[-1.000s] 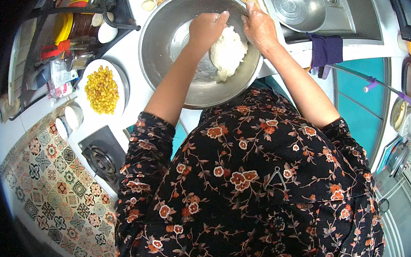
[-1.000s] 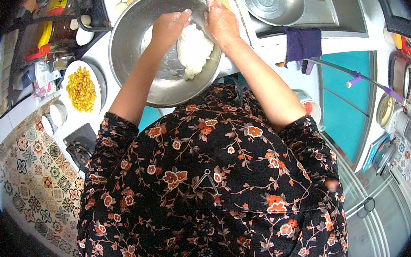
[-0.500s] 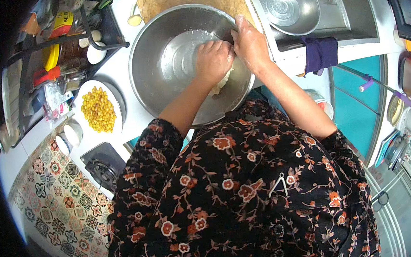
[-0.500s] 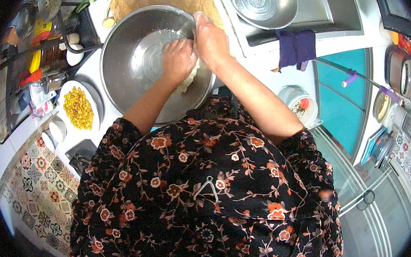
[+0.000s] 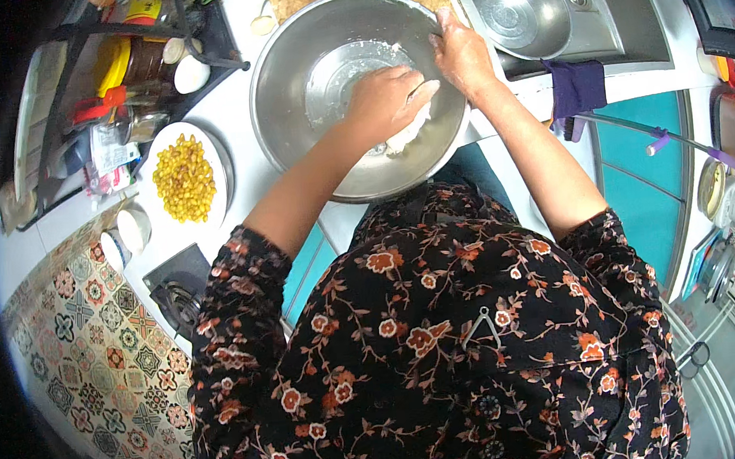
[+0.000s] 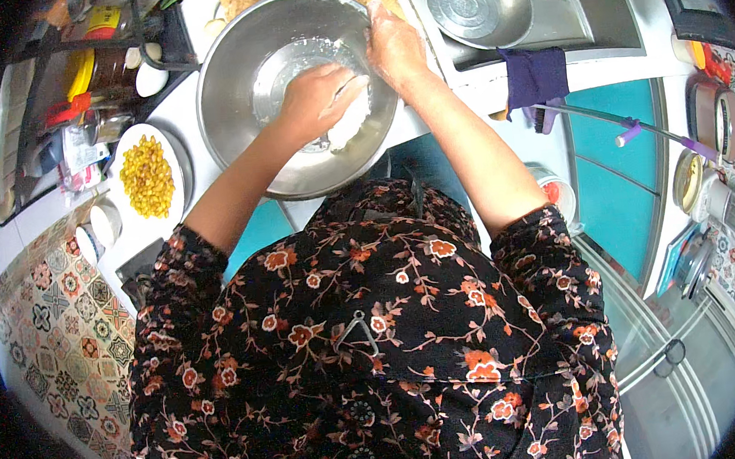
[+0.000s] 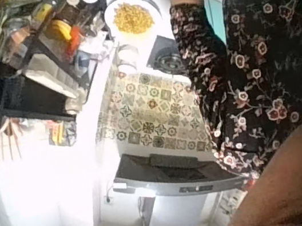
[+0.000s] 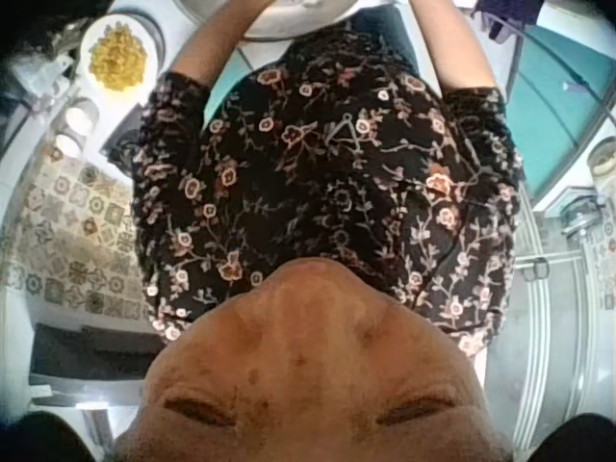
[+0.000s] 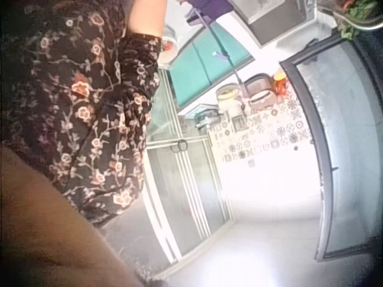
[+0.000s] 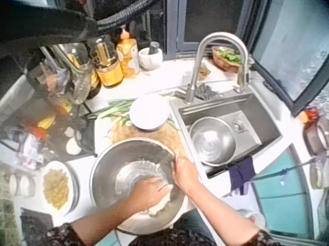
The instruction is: The person kneads dough in a metal mixing bowl by hand, repeatedly folding and pressing the mixture until it forms a cohesive ball. The person then lifts the dough ball and walks to another room, placing it on a table.
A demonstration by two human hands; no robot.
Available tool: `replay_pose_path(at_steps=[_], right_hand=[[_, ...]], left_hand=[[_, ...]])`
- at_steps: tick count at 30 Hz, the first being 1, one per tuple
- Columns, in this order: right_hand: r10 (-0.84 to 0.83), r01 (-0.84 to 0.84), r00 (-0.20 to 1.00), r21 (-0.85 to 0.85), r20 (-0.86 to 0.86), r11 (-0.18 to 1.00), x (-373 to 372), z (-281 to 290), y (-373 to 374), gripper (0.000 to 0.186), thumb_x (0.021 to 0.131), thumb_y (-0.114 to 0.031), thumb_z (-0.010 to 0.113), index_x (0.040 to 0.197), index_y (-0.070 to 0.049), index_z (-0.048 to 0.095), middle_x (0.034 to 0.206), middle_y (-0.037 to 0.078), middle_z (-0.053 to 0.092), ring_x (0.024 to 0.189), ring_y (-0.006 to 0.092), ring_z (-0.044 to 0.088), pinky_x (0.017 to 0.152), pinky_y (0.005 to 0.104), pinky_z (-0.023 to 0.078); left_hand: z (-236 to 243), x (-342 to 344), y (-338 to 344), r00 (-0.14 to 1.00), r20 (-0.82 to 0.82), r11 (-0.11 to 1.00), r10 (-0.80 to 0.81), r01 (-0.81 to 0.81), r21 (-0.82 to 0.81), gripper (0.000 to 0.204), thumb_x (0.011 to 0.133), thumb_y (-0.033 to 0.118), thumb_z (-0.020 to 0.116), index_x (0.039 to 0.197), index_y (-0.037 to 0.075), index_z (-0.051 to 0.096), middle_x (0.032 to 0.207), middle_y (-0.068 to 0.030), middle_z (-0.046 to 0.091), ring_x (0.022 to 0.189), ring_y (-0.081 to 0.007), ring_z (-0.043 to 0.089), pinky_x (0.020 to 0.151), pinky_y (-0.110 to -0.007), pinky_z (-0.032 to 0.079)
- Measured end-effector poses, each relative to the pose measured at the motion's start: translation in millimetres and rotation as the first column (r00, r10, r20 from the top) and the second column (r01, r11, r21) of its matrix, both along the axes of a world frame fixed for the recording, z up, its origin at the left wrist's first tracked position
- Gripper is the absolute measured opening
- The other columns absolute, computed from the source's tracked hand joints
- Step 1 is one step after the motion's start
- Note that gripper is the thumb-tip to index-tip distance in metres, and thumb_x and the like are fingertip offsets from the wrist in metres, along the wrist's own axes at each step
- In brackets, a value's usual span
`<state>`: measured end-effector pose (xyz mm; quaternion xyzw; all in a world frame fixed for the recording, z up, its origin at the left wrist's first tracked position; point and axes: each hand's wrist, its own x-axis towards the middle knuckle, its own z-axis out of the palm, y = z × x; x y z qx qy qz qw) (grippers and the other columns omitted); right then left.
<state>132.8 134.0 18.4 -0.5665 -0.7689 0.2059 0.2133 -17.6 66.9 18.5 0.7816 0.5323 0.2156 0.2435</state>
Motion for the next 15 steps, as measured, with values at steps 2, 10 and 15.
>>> replay_pose_path(at_steps=[2,10,15], right_hand=[[0.008,-0.008,1.0,0.011,0.025,1.0,4,-1,1,0.022,0.081,-0.008,0.055,0.1,-0.002,0.046,0.084,0.025,0.06,0.077,0.0431,0.058,0.066,0.048,0.046],[-0.01,0.009,1.0,-0.039,-0.005,0.999,-2,-11,-2,0.022,0.081,-0.01,0.055,0.101,-0.006,0.047,0.085,0.022,0.06,0.081,0.0407,0.059,0.07,0.0476,0.046],[-0.047,0.046,0.999,-0.076,-0.01,0.996,-8,-3,-7,0.022,0.082,-0.012,0.054,0.102,-0.007,0.047,0.089,0.02,0.061,0.082,0.0393,0.059,0.071,0.0466,0.046]], left_hand=[[18,-2,-14,1.0,0.014,0.99,-0.011,0.012,-0.139,0.026,0.08,0.031,0.058,0.079,0.005,0.058,0.074,-0.0122,0.059,0.077,-0.0303,0.058,0.074,-0.039,0.044],[-15,-18,-63,0.993,-0.08,0.981,-0.084,0.068,-0.184,0.029,0.079,0.031,0.059,0.088,0.004,0.06,0.096,-0.0125,0.055,0.094,-0.0324,0.051,0.085,-0.044,0.04],[-29,9,-57,0.972,-0.231,0.991,-0.039,0.067,0.114,0.024,0.077,0.03,0.06,0.087,0.008,0.061,0.089,-0.0095,0.057,0.095,-0.0281,0.052,0.085,-0.042,0.041]])
